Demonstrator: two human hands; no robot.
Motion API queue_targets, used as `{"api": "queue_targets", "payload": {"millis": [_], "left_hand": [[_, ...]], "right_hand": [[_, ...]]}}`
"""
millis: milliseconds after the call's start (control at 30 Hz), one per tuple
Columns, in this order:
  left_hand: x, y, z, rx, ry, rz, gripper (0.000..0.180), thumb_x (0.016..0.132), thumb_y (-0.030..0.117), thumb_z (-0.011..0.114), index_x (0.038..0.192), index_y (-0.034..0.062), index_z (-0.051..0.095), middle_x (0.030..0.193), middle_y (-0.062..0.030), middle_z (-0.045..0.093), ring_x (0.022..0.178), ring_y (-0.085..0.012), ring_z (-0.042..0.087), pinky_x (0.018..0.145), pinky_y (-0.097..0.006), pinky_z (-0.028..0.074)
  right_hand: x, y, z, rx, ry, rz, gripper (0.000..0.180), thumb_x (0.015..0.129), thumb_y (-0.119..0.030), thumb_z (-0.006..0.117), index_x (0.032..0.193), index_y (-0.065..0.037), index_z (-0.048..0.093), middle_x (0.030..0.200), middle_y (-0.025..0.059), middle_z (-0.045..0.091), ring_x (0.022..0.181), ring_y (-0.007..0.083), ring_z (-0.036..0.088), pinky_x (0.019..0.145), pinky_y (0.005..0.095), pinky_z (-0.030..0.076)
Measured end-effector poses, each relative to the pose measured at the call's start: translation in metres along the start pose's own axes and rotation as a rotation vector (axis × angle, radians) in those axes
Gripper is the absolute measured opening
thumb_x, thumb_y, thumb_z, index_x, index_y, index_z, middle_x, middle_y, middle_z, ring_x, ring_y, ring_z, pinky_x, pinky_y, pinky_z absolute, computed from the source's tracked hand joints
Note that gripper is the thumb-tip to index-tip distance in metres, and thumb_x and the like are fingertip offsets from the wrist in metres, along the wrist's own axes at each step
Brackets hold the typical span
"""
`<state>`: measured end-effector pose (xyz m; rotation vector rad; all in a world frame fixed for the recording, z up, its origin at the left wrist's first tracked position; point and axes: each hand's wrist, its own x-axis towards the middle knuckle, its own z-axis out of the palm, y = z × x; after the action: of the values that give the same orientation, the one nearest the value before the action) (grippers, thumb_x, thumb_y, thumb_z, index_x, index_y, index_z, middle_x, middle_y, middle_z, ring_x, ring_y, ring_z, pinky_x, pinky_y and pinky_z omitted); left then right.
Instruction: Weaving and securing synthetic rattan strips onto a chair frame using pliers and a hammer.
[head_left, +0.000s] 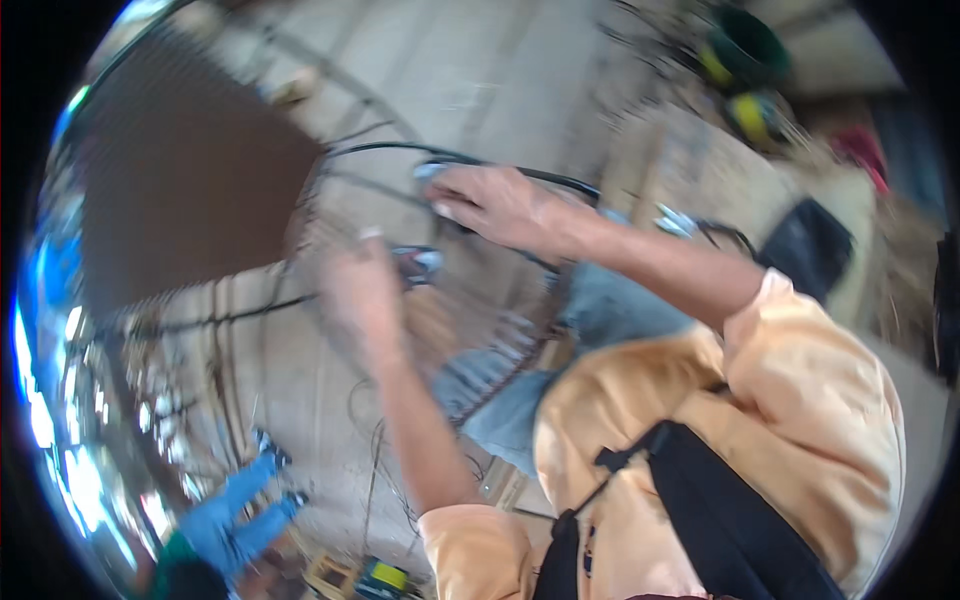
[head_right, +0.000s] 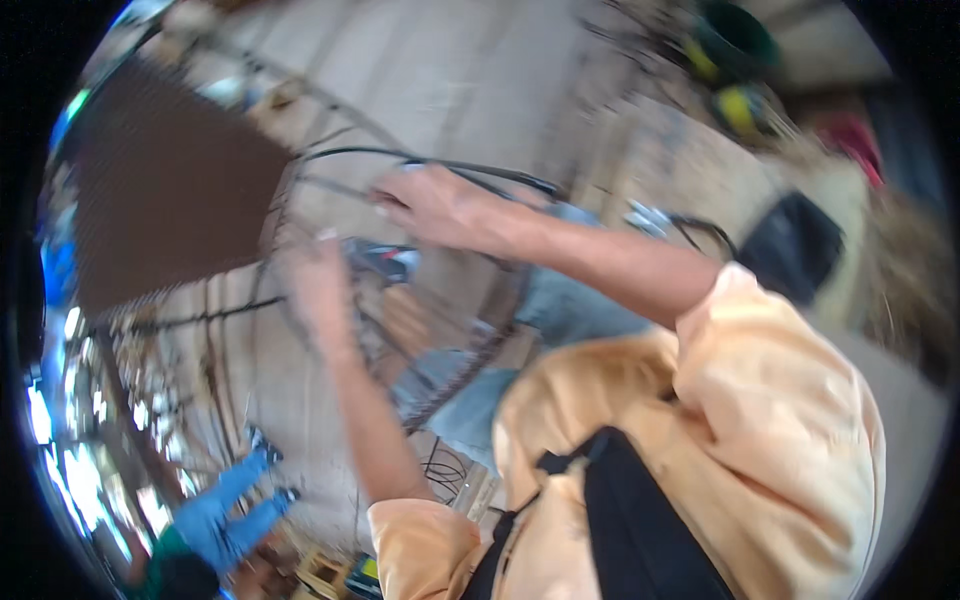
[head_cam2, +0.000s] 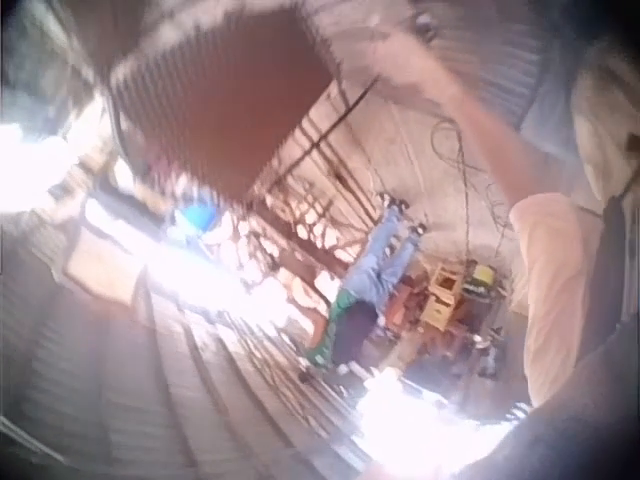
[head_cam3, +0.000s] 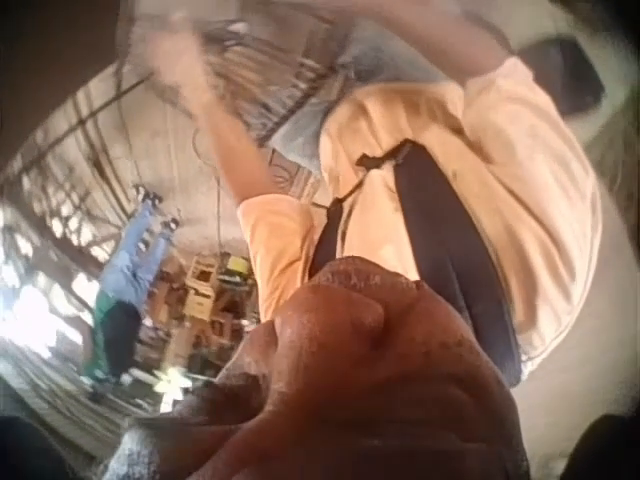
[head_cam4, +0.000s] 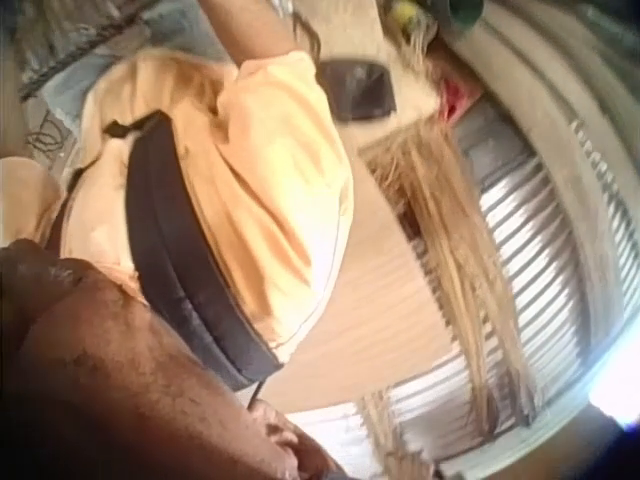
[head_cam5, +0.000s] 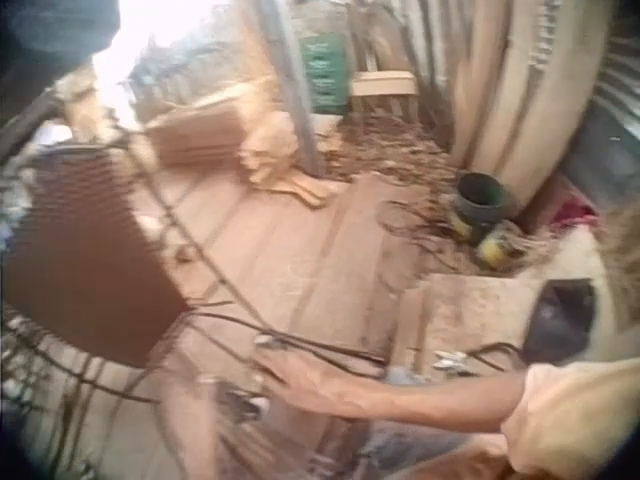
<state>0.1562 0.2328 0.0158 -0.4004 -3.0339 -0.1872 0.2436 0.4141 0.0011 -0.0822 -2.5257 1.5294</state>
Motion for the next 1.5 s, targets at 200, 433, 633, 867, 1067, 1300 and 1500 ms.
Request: {"api": "queue_targets", "payload": {"millis": [200,433,633,867,1067,1300,1500], "left_hand": [[-0.040,-0.019,-0.035,-0.347,0.163,0.201,0.042,0.090,0.023,0.051,0.119,-0.0082,0.048,0.114,-0.0249,0.054,0.106,-0.0350,0.051,0.094,-0.040,0.038],[-0.120,0.042,-0.029,-1.032,-0.345,-0.001,0.032,0.091,0.017,0.048,0.114,-0.0040,0.056,0.103,-0.0157,0.061,0.096,-0.0210,0.058,0.087,-0.032,0.044],[-0.199,0.115,-0.129,-1.647,-1.080,0.626,0.016,0.087,0.012,0.053,0.090,-0.0017,0.060,0.097,-0.0275,0.060,0.083,-0.0349,0.063,0.076,-0.043,0.049],[-0.189,0.115,-0.136,-1.866,-1.052,0.954,0.030,0.086,0.015,0.056,0.116,0.0112,0.053,0.111,-0.0128,0.057,0.091,-0.0317,0.064,0.082,-0.046,0.048],[-0.199,0.091,-0.082,-1.498,-0.820,0.589,0.031,0.085,0.014,0.054,0.113,0.0019,0.057,0.110,-0.0141,0.059,0.092,-0.0250,0.061,0.085,-0.036,0.046],[-0.213,0.121,0.021,-1.193,-0.922,0.483,0.027,0.087,0.010,0.051,0.111,-0.0015,0.056,0.104,-0.0132,0.060,0.096,-0.0200,0.059,0.083,-0.029,0.045],[-0.214,0.121,0.035,-1.190,-0.992,0.474,0.032,0.087,0.017,0.048,0.110,-0.0027,0.056,0.100,-0.0151,0.063,0.091,-0.0204,0.060,0.081,-0.030,0.046]], "right_hand": [[-0.133,0.026,-0.180,-0.040,0.468,0.294,0.027,0.091,-0.022,0.053,0.107,-0.001,0.058,0.081,0.0032,0.060,0.075,0.0066,0.058,0.066,0.0214,0.049],[-0.298,0.118,-0.161,-0.513,0.276,0.851,0.030,0.087,-0.023,0.054,0.110,-0.003,0.059,0.095,0.0178,0.063,0.086,0.0320,0.062,0.076,0.0361,0.048],[-0.344,0.108,-0.074,-0.537,0.158,0.850,0.020,0.083,-0.015,0.052,0.100,-0.005,0.057,0.099,0.0176,0.059,0.095,0.0350,0.056,0.081,0.0427,0.046],[-0.354,0.132,-0.048,-0.791,0.238,0.635,0.026,0.078,-0.010,0.049,0.102,-0.009,0.058,0.101,0.0094,0.058,0.099,0.0273,0.053,0.085,0.0379,0.043],[-0.319,0.130,-0.059,-0.809,-0.158,0.896,0.026,0.082,-0.013,0.046,0.101,-0.011,0.063,0.099,0.0119,0.062,0.092,0.0291,0.061,0.078,0.0423,0.047],[-0.283,0.126,-0.061,-0.755,-0.299,0.887,0.025,0.078,-0.022,0.051,0.083,-0.004,0.068,0.088,0.0213,0.065,0.084,0.0353,0.064,0.071,0.0437,0.051],[-0.272,0.136,-0.069,-0.797,-0.409,0.859,0.025,0.074,-0.028,0.057,0.079,-0.006,0.069,0.084,0.0195,0.065,0.084,0.0361,0.063,0.071,0.0441,0.050]]}}
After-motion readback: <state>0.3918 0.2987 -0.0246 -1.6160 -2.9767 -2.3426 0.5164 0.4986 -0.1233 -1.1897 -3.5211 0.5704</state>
